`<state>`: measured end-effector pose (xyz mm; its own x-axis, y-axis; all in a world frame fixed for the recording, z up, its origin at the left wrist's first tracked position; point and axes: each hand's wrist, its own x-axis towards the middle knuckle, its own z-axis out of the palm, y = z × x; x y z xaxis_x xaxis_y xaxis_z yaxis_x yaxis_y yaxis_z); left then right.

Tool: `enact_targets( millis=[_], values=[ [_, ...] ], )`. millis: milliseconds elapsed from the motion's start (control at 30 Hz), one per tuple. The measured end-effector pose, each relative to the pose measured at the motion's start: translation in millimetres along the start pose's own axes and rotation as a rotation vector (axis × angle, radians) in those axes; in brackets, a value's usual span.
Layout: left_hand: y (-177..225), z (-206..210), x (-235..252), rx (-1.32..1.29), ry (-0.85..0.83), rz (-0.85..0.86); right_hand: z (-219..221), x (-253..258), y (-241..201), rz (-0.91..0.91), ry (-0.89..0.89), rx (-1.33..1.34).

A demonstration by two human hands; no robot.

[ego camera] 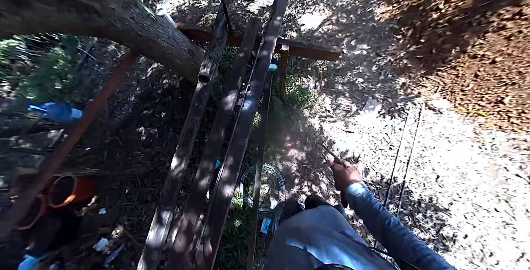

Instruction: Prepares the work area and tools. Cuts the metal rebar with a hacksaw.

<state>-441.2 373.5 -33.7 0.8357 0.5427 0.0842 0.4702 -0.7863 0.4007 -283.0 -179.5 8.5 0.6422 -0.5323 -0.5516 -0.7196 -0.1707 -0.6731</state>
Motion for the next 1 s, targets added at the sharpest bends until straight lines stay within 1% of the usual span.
enact_targets(
  millis=[33,100,133,167,200,233,333,367,433,500,600,733,867,933,1000],
  values=[
    [16.4,1.7,10.8,-0.013,-0.021,0.035,-1.8,2.6,-7.0,-0.059,0.017,0.030],
    [46.6,8.0,30.7,-0.081,-0.008,0.140,-5.2,6.1,-12.3,-0.209,0.063,0.089],
    [57.6,14.1,40.0,-0.134,-0.013,0.175,-6.9,7.8,-14.4,-0.272,0.090,0.114],
    [64.8,22.0,49.0,-0.130,-0.032,0.191,-9.3,9.4,-17.4,-0.323,0.110,0.143],
    [73.3,28.6,56.0,-0.057,-0.066,0.173,-12.9,10.8,-21.3,-0.366,0.116,0.173],
    [90.1,31.2,61.1,-0.001,-0.110,0.150,-17.2,12.5,-26.2,-0.399,0.109,0.206],
    [135.2,38.1,74.1,0.015,-0.194,0.096,-28.0,23.6,-38.2,-0.494,0.058,0.335],
    [147.2,39.7,78.2,0.013,-0.214,0.083,-32.8,27.5,-42.8,-0.530,0.032,0.343],
    [162.0,46.8,86.9,0.050,-0.224,0.070,-40.9,40.8,-55.8,-0.606,0.001,0.277],
    [170.4,56.3,96.0,0.072,-0.222,0.046,-46.1,62.8,-74.4,-0.664,-0.010,0.173],
    [192.9,66.2,104.6,0.043,-0.203,0.010,-46.2,104.3,-117.6,-0.702,-0.031,0.155],
    [233.7,83.5,118.7,0.035,-0.198,-0.075,-36.8,170.3,-178.0,-0.845,-0.183,0.077],
    [278.9,100.6,139.7,-0.097,-0.168,-0.189,-15.3,224.1,-221.8,-0.888,-0.363,0.085],
    [295.6,107.0,148.9,-0.087,-0.142,-0.184,-5.9,241.1,-238.5,-0.885,-0.407,0.021],
    [303.6,110.7,154.0,-0.097,-0.135,-0.179,3.9,256.0,-248.3,-0.883,-0.442,-0.030]
  ],
)
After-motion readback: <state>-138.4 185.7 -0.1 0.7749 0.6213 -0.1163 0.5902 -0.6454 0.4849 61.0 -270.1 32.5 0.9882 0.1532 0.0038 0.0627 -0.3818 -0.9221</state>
